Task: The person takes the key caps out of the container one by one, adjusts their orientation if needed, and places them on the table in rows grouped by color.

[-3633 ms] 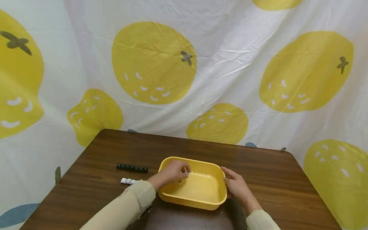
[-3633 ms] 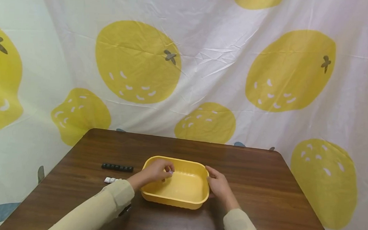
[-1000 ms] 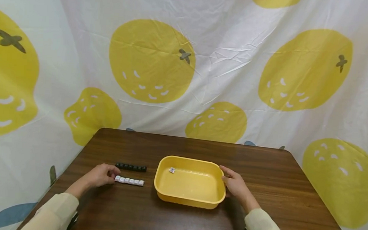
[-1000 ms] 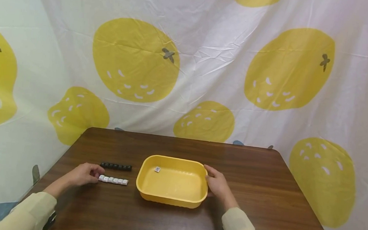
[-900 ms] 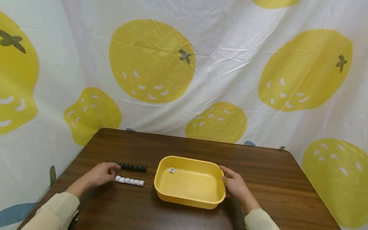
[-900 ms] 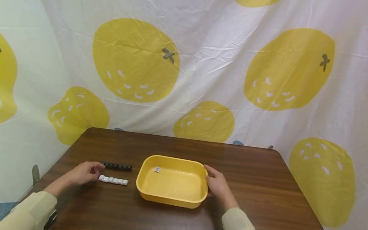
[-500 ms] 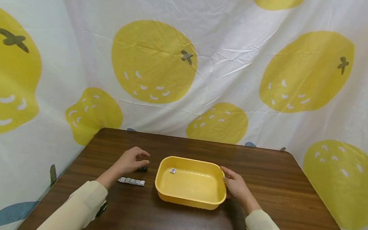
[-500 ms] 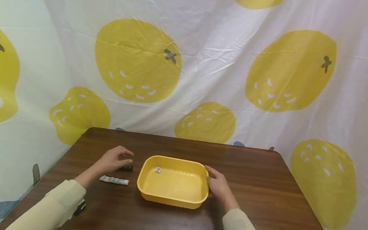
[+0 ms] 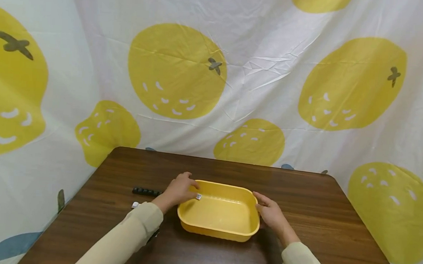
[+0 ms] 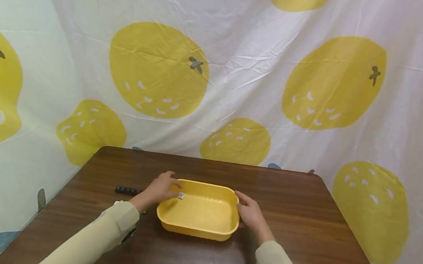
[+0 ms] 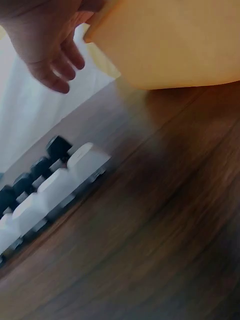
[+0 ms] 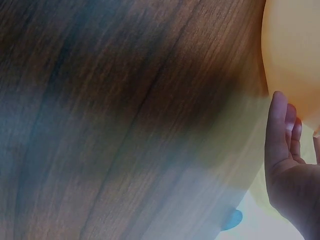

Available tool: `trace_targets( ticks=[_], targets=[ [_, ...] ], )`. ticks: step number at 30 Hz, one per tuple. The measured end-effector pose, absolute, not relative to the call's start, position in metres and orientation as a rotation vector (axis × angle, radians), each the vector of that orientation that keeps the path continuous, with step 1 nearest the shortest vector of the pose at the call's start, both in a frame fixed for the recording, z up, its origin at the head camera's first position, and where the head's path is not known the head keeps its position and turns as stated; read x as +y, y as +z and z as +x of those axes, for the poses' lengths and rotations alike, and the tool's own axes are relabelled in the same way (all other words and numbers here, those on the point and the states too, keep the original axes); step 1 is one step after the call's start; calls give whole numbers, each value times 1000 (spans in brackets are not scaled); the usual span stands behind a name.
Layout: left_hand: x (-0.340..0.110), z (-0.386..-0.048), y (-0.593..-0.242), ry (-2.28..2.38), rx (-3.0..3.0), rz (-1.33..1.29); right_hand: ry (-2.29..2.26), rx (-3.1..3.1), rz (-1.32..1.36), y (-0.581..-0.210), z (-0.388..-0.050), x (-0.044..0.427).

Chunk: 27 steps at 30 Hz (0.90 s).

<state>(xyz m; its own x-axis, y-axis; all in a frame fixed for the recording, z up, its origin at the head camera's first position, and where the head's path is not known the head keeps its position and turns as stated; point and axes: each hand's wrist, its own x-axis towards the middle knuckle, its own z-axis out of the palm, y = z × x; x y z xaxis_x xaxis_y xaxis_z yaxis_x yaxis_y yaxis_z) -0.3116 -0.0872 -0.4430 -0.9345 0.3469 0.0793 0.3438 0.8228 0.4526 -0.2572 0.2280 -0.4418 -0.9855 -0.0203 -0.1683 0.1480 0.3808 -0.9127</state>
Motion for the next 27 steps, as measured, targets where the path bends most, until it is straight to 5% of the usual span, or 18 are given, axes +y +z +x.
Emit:
trace_targets(
  ticks=[27],
  targets=[
    [-68, -317, -454, 235, 3057, 539, -1650, 2497, 119, -439, -256, 226]
  ],
)
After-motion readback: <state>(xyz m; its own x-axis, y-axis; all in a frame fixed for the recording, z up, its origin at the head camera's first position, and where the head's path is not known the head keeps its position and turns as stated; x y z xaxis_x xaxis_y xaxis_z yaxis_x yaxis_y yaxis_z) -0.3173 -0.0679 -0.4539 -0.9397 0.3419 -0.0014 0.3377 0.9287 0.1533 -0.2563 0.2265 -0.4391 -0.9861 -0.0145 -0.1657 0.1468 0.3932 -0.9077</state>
